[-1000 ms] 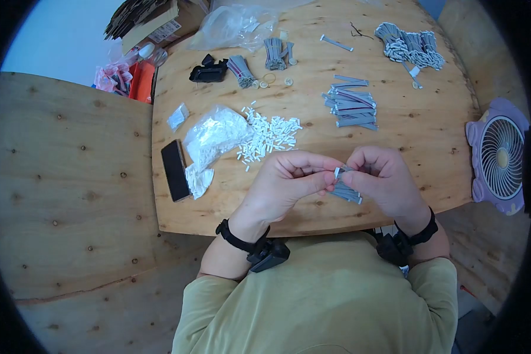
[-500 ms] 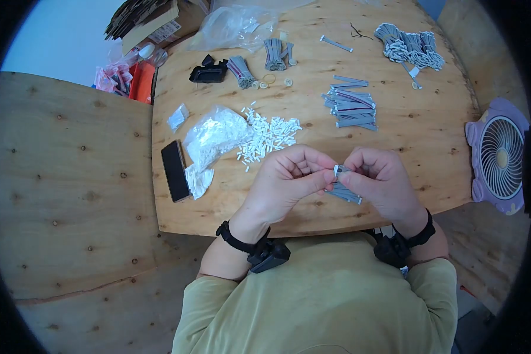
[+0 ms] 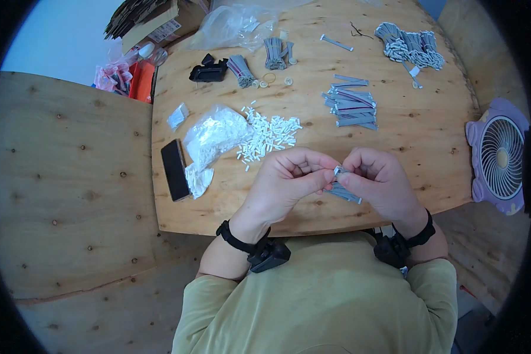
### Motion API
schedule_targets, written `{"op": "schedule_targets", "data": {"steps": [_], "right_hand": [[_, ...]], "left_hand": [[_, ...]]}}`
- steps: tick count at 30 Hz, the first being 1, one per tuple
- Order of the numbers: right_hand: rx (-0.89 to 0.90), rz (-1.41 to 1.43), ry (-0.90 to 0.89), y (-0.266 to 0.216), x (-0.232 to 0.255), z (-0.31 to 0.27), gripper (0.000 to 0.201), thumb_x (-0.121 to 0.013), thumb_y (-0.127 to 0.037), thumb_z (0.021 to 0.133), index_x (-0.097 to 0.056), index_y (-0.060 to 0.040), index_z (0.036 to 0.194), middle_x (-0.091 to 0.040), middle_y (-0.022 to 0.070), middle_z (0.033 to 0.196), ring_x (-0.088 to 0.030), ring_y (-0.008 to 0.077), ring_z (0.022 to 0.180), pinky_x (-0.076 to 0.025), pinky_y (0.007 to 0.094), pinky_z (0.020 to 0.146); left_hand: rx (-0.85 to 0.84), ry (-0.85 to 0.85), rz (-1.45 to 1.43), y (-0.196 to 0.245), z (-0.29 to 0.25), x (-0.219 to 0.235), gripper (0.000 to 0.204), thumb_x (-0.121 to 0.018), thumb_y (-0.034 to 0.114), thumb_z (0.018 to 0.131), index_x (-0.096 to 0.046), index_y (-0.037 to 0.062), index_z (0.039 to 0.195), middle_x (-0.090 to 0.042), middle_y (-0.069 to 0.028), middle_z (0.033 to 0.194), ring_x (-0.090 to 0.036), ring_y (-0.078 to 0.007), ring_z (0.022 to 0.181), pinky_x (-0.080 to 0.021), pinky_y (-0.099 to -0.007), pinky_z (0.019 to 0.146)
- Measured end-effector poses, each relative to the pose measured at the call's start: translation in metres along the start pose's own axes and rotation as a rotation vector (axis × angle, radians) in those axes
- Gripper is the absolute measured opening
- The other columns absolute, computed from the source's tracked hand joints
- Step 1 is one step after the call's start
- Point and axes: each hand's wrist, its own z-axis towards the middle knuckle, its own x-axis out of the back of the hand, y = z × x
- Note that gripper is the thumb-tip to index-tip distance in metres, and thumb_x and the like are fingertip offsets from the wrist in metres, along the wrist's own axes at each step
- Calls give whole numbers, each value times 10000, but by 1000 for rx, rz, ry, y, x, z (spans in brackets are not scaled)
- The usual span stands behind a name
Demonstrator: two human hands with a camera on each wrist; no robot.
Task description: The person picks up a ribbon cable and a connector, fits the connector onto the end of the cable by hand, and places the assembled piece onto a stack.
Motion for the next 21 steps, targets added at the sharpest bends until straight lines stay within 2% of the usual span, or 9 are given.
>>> {"op": "schedule_targets", "data": {"steps": [2,5,8,17,21], "right_hand": [[-13,43,1,-3,-2,0,66,-562,-70,798,-514,-40,832,-512,-37,725,-439,-6,611,-348,144,511],[3,118,-7,-7,-3,0,83,-560,-87,805,-504,-47,851,-518,-26,737,-454,5,616,-362,152,515],[-57,78,1,-10,-1,-2,78,-553,-101,813,-502,-49,842,-512,-27,732,-451,11,612,-367,158,522],[51,55,30,-3,-6,-1,48,-538,-71,817,-499,-42,820,-489,-50,717,-423,-6,603,-334,148,505],[121,-94,78,3,-6,-2,29,-523,-46,817,-497,-37,808,-476,-50,712,-412,-10,590,-324,139,500]], "left_hand": [[-3,-16,-21,-1,0,2,152,-590,3,765,-586,-11,916,-618,-52,781,-574,-73,685,-471,-185,610],[12,15,-17,-2,-1,5,155,-588,4,766,-586,-10,920,-616,-50,780,-577,-75,692,-472,-187,612],[9,14,-20,-3,-1,6,151,-586,7,767,-587,-6,918,-617,-54,787,-580,-78,697,-473,-187,613],[-5,35,43,0,1,-1,91,-581,69,792,-552,9,854,-579,-11,698,-544,-55,634,-437,-174,578],[-49,44,117,0,3,-4,80,-566,93,808,-546,17,827,-568,-4,680,-527,-44,617,-417,-164,554]]}}
